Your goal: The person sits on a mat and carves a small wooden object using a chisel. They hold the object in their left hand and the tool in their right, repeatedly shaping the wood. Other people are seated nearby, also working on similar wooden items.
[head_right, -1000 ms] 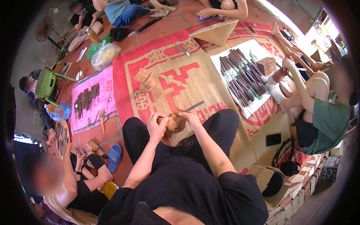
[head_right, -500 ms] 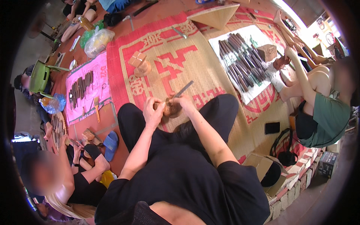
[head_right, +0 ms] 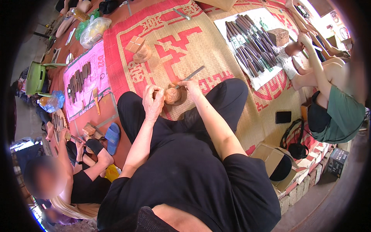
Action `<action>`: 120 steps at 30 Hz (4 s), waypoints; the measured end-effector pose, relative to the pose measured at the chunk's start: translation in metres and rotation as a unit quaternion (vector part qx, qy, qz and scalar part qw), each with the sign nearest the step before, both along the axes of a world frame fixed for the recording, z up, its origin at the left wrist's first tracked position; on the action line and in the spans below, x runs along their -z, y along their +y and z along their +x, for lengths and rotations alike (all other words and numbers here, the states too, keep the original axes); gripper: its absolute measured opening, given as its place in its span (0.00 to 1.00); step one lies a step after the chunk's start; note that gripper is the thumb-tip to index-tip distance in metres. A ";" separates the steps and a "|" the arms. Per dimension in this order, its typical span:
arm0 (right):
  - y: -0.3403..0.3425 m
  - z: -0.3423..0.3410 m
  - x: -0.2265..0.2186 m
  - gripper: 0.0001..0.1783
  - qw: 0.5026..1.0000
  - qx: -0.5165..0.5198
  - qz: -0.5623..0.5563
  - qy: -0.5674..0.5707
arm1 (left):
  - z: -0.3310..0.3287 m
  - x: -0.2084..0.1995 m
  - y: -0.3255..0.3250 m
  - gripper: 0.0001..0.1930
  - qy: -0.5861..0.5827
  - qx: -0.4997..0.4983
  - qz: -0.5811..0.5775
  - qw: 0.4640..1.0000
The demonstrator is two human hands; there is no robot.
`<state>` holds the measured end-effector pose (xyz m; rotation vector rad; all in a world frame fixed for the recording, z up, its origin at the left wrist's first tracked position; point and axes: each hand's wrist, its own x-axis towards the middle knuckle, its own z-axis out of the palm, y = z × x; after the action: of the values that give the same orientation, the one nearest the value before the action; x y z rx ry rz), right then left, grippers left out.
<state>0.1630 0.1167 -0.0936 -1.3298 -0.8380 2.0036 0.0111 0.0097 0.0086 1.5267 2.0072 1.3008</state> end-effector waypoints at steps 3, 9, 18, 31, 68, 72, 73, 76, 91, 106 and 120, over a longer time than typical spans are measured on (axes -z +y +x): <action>-0.002 -0.004 -0.013 0.19 1.000 -0.007 -0.008 0.025 | -0.002 0.007 -0.002 0.09 -0.019 -0.005 0.014 1.000; -0.004 -0.012 -0.033 0.17 0.999 0.006 -0.020 0.035 | -0.003 0.008 -0.002 0.09 -0.020 0.000 0.015 1.000; -0.003 -0.019 -0.025 0.17 0.998 -0.057 0.012 0.027 | 0.001 0.002 -0.004 0.06 -0.013 0.004 0.010 1.000; 0.001 -0.016 -0.016 0.16 0.991 -0.119 0.038 -0.051 | 0.006 -0.002 -0.005 0.06 0.015 0.035 0.022 0.999; -0.010 0.013 -0.037 0.17 0.998 -0.058 -0.017 0.026 | 0.013 -0.013 0.003 0.06 0.020 0.084 0.007 0.996; 0.001 0.018 -0.009 0.17 0.998 -0.009 -0.058 -0.027 | 0.015 -0.010 0.004 0.05 0.036 0.090 0.018 0.995; 0.005 0.021 0.005 0.18 0.996 0.012 -0.076 -0.042 | 0.015 -0.010 0.005 0.05 0.028 0.090 0.017 0.995; -0.007 0.012 -0.011 0.22 0.998 -0.030 -0.032 0.040 | 0.009 -0.006 0.002 0.05 0.020 0.073 0.014 0.997; -0.019 0.015 -0.003 0.25 0.993 -0.007 -0.037 0.109 | 0.000 -0.007 0.006 0.05 -0.016 0.050 0.006 0.999; -0.025 0.003 -0.001 0.26 0.994 0.085 -0.059 0.039 | -0.012 0.002 0.005 0.08 -0.048 -0.002 -0.008 0.999; -0.023 -0.002 -0.026 0.27 0.996 0.027 0.039 0.080 | -0.010 0.002 0.008 0.08 -0.065 -0.010 -0.012 0.998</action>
<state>0.1607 0.0933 -0.0677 -1.1202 -0.7882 1.9847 0.0009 0.0173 0.0066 1.3769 1.9551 1.3429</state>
